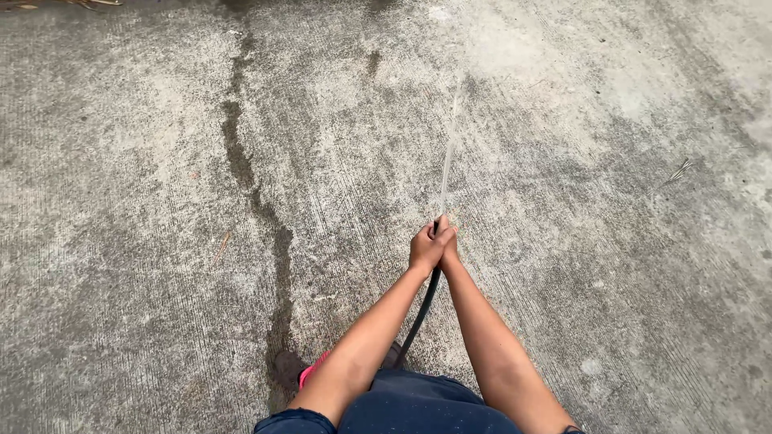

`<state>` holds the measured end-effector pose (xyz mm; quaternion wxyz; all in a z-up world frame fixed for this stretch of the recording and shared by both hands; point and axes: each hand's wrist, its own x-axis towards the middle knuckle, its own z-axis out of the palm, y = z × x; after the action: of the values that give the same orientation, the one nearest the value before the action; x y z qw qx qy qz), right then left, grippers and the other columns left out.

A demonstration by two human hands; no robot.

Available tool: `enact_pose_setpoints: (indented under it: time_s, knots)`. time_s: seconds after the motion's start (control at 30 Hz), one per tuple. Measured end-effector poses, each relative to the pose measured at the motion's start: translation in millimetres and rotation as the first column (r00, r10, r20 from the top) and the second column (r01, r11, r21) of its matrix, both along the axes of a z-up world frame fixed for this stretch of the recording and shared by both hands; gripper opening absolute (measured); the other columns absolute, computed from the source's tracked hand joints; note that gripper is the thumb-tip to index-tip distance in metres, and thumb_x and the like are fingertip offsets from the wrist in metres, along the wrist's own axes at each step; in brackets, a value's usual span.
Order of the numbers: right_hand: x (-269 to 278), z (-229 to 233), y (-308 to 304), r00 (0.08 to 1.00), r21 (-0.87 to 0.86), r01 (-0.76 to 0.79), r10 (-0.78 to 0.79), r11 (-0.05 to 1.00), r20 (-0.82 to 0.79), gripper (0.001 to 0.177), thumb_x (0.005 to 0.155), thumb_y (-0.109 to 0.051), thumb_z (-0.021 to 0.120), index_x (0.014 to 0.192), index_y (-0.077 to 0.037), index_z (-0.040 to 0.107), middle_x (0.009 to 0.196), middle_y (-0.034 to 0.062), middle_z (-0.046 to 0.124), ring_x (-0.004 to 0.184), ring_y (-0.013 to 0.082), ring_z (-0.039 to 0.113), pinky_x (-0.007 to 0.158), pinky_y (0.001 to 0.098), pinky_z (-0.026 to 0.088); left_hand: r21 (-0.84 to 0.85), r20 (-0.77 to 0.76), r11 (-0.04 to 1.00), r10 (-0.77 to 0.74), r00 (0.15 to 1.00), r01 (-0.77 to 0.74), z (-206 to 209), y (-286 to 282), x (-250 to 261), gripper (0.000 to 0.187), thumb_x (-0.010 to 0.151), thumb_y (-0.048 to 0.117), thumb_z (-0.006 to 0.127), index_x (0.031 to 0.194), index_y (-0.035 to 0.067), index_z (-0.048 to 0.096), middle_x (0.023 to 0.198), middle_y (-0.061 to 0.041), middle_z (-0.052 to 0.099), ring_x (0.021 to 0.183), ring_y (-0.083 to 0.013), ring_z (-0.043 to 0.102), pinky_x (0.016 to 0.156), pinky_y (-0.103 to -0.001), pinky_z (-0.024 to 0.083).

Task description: Spraying water onto a concrete floor using a hose.

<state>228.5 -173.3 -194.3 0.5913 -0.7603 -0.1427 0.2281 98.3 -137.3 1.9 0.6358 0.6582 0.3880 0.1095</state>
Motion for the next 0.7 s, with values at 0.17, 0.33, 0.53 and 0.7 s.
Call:
enact_pose_setpoints:
  time_s: [0.17, 0.33, 0.53, 0.7]
  knots:
    - [-22, 20, 9, 0.992, -0.071, 0.04, -0.049, 0.997, -0.117, 0.047, 0.1, -0.047, 0.039, 0.078, -0.008, 0.052, 0.06, 0.0004, 0.051, 0.055, 0.0147, 0.046, 0.054, 0.0349, 0.037, 0.023, -0.029, 1.0, 0.001, 1.0, 0.0, -5, 4, -8, 0.055, 0.071, 0.055, 0.072, 0.108, 0.015, 0.074, 0.095, -0.008, 0.078, 0.085, -0.0221, 0.075, 0.079, -0.034, 0.056]
    - [-20, -9, 16, 0.975, 0.041, 0.043, -0.033, 0.998, -0.221, 0.044, 0.101, -0.046, 0.041, 0.08, -0.009, 0.051, 0.061, 0.0001, 0.047, 0.056, 0.0152, 0.042, 0.054, 0.0352, 0.034, 0.057, -0.048, 0.998, 0.025, 0.999, -0.022, -11, 7, -10, 0.057, 0.071, 0.056, 0.073, 0.109, 0.014, 0.075, 0.096, -0.009, 0.078, 0.086, -0.0225, 0.075, 0.08, -0.034, 0.056]
    - [-29, 4, 13, 0.97, 0.074, 0.092, -0.072, 0.993, -0.234, 0.049, 0.103, -0.05, 0.041, 0.078, -0.009, 0.052, 0.06, 0.0011, 0.049, 0.052, 0.0155, 0.043, 0.051, 0.0347, 0.034, 0.011, -0.072, 1.0, -0.006, 0.997, 0.007, -5, 4, -13, 0.056, 0.071, 0.057, 0.072, 0.109, 0.016, 0.072, 0.097, -0.007, 0.078, 0.086, -0.0221, 0.075, 0.079, -0.035, 0.056]
    - [-40, 35, -2, 0.933, 0.098, 0.172, -0.13, 0.98, -0.334, 0.05, 0.102, -0.05, 0.041, 0.073, -0.01, 0.05, 0.059, 0.0004, 0.048, 0.051, 0.0156, 0.043, 0.049, 0.0351, 0.034, 0.022, -0.081, 0.999, -0.04, 0.996, 0.042, -2, -5, -13, 0.053, 0.073, 0.056, 0.074, 0.102, 0.012, 0.074, 0.094, -0.008, 0.078, 0.083, -0.0214, 0.074, 0.079, -0.035, 0.055]
